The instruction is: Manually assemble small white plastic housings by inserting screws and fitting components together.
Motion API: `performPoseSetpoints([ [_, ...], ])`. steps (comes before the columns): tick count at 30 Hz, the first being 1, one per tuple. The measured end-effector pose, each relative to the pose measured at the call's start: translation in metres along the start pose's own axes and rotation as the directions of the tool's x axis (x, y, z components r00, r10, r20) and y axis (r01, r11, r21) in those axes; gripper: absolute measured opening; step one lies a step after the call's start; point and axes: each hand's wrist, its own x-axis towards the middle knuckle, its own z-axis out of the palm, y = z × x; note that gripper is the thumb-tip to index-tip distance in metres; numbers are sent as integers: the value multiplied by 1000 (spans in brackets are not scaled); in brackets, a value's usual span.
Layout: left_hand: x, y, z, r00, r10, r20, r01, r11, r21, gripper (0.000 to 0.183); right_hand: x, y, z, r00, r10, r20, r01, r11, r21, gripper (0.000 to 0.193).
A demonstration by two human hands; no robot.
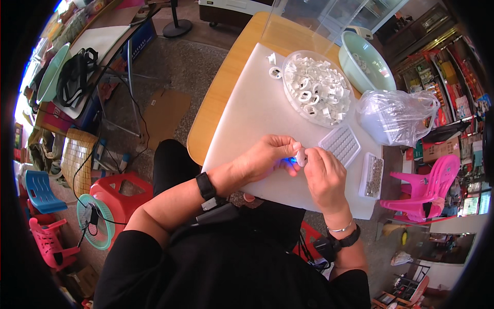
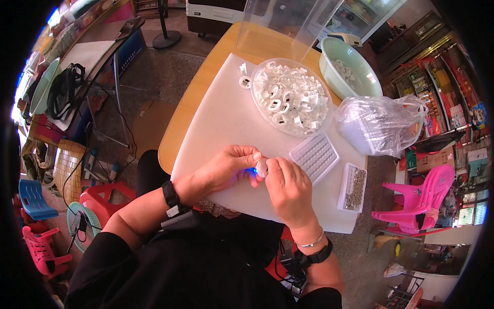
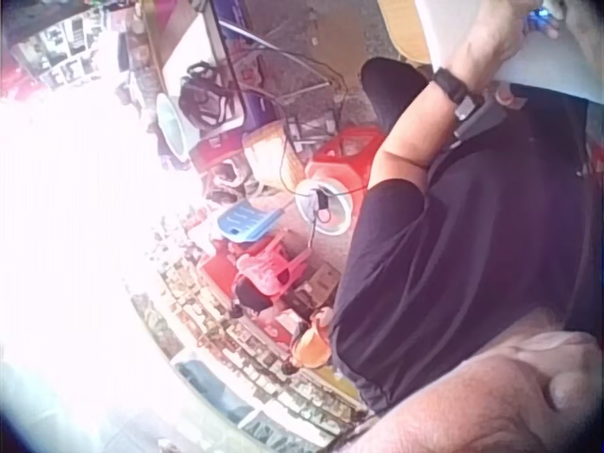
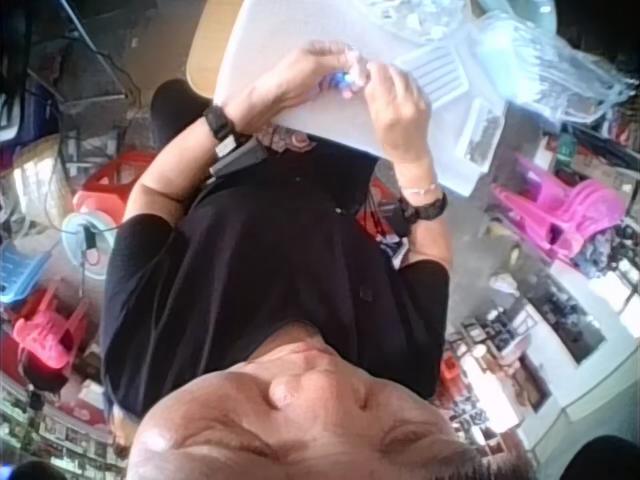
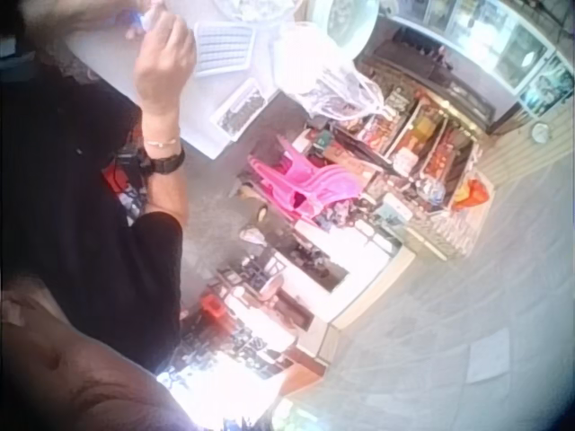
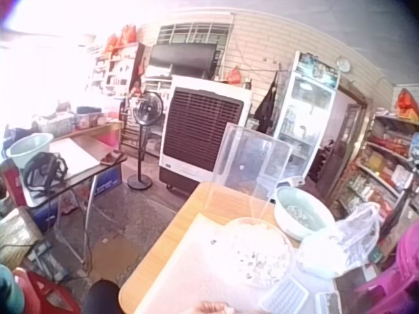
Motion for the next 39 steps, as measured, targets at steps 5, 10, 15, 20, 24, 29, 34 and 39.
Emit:
performPoseSetpoints([
  [5,-4,7,7,999,16,-43,-18,999,-46,28,1,1,0,981,188,-55,-169,954,246,22],
  [10,-4,3,8,999,10,-46,-16,993,-118,27,-4,-11,4,892,442,-97,-366,831,418,20],
  [15,-6,0,7,998,60,14,-58,993,-100,24,-8,-16,5,850,523,-61,-403,720,565,22],
  [20,-13,2,18,996,79,37,-78,997,-26,24,-13,-14,6,781,624,-11,-419,538,732,16],
  [24,-15,-3,16,996,65,55,-65,998,-1,24,-17,-16,7,777,629,-22,-416,539,732,10],
  [29,-25,-1,21,997,77,29,-78,996,43,23,-20,-20,16,778,621,-90,-375,576,726,9],
  [34,-30,36,17,973,186,-137,-114,903,415,24,-13,-29,8,784,619,31,-439,518,734,15],
  [39,24,118,-25,852,380,-361,-188,865,465,27,-32,-14,25,868,496,27,-395,655,644,10],
])
